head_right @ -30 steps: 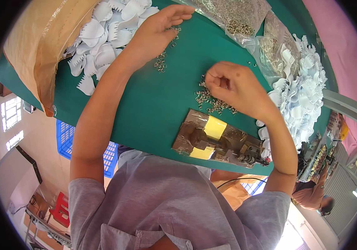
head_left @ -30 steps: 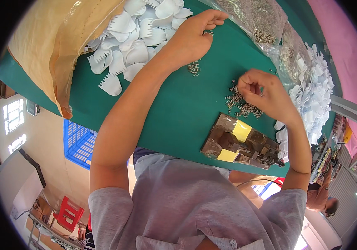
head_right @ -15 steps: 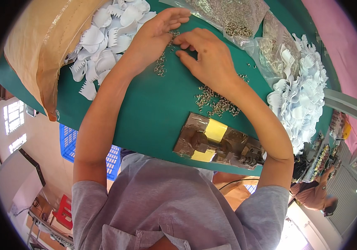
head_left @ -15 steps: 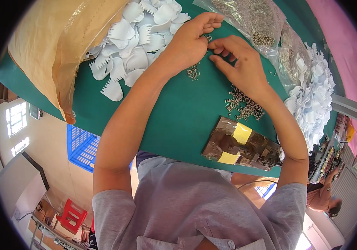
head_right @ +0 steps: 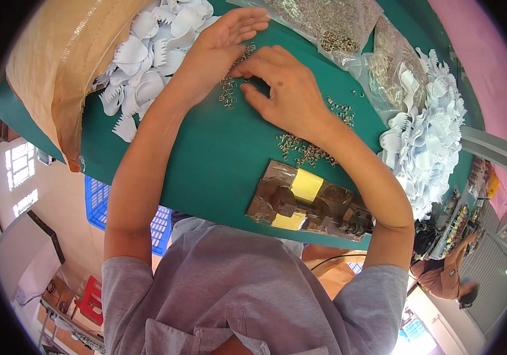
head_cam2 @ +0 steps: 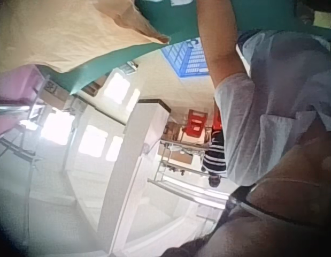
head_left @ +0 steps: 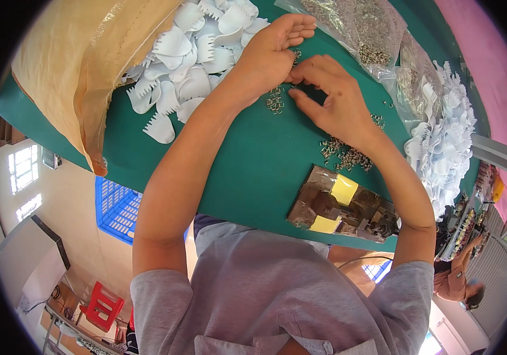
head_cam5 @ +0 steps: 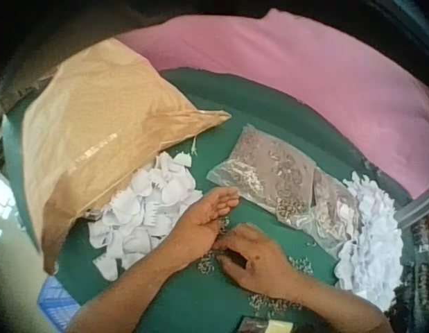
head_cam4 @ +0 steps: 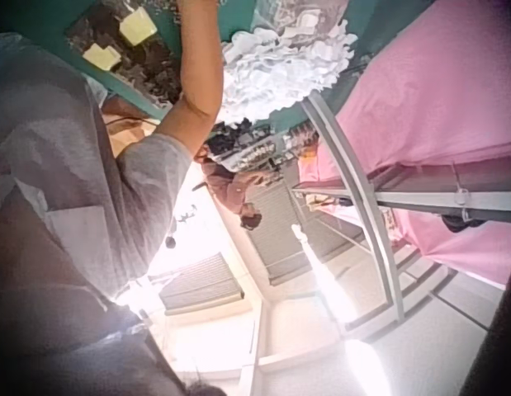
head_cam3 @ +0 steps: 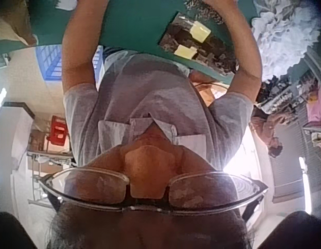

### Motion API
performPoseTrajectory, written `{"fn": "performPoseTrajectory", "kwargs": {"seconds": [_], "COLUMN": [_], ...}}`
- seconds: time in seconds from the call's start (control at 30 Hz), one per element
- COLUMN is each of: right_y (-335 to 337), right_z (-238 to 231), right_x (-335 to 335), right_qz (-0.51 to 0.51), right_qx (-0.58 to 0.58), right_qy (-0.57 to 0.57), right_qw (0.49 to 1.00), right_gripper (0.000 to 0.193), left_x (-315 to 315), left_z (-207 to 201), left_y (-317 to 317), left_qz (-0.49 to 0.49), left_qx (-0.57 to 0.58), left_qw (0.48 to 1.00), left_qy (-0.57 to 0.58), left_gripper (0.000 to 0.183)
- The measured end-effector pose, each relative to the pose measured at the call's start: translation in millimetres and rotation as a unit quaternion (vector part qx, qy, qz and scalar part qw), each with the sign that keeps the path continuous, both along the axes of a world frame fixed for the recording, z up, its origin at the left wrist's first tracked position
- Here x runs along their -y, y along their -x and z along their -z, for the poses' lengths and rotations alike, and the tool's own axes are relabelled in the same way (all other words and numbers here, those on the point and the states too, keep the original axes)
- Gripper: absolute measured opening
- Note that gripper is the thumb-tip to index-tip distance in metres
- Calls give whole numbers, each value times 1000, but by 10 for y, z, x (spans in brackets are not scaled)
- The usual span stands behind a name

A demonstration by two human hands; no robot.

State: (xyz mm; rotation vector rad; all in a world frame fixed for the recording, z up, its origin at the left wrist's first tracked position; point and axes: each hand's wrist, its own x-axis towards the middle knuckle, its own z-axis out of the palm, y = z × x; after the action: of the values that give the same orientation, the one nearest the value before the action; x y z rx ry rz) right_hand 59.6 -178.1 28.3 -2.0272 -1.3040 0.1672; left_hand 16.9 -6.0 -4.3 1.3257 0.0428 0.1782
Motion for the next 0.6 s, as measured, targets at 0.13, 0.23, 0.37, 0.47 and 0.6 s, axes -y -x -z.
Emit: {"fn": "performPoseTrajectory", "kwargs": {"seconds": [0.13, 0.23, 0.37, 0.47, 0.6], "right_y": [31, 66, 88, 96, 63], "right_z": [26, 93, 76, 81, 49], "right_x": [-60, -70, -31, 20, 110], "right_qz": [-14, -6, -3, 4, 12], "right_qx": [27, 24, 39, 66, 35], "right_qy": [-30, -41, -35, -34, -23], "right_qw": [999, 999, 999, 997, 999], "right_gripper": [25, 23, 20, 18, 19], "left_x": [-24, -30, -42, -35, -26], "left_z": [-50, -49, -12, -31, -45], "left_y": [8, 9, 12, 20, 9], "left_qz": [24, 28, 29, 34, 35], "left_qx": [-4, -6, 20, 7, -8], "left_qw": [999, 998, 996, 998, 998], "left_qy": [-41, -54, -77, -54, -51], "left_gripper": [67, 67, 67, 68, 68]}}
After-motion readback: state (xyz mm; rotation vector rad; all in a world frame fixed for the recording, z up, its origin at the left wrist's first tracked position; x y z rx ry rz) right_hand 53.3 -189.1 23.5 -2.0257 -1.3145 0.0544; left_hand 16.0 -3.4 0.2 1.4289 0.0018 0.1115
